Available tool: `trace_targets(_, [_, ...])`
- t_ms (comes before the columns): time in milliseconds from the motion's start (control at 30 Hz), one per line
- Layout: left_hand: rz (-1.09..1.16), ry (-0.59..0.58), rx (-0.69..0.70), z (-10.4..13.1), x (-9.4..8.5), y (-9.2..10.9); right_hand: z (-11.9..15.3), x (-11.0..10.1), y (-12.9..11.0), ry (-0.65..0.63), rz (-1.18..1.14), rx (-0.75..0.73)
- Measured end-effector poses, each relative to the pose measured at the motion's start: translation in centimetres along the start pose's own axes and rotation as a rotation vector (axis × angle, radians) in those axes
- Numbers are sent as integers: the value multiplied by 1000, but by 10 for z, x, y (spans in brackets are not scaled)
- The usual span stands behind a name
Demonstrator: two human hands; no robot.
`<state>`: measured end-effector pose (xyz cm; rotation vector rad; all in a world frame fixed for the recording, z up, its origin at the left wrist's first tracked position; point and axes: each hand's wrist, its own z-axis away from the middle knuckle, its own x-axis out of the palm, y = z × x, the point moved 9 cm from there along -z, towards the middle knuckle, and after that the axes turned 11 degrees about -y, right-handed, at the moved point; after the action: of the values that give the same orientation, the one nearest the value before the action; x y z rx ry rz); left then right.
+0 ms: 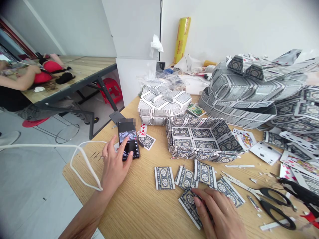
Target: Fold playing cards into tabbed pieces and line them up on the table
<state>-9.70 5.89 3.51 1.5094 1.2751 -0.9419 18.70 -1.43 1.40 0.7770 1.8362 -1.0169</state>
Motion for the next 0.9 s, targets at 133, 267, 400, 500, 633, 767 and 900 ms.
trace_targets(133, [19,15,-4,0,0,-1,-1,-1,-2,-1,3,-14])
trace_targets(267, [21,18,-10,0,1,-3,0,0,-1,1,-4,-3])
trace_targets(400, [23,43,-25,0,-1,-4,0,0,-1,5,-2,-1])
trace_targets(500, [34,59,-23,1,-2,-4,0,-1,0,9,4,2])
trace_targets(633, [41,55,-30,1,-2,-4,3,2,3,-9,42,-38])
trace_targets(767, [49,59,-30,1,-2,-4,5,6,6,-39,74,-55])
trace_targets(900, [47,65,-33,1,-2,-5,2,2,3,-8,55,-43])
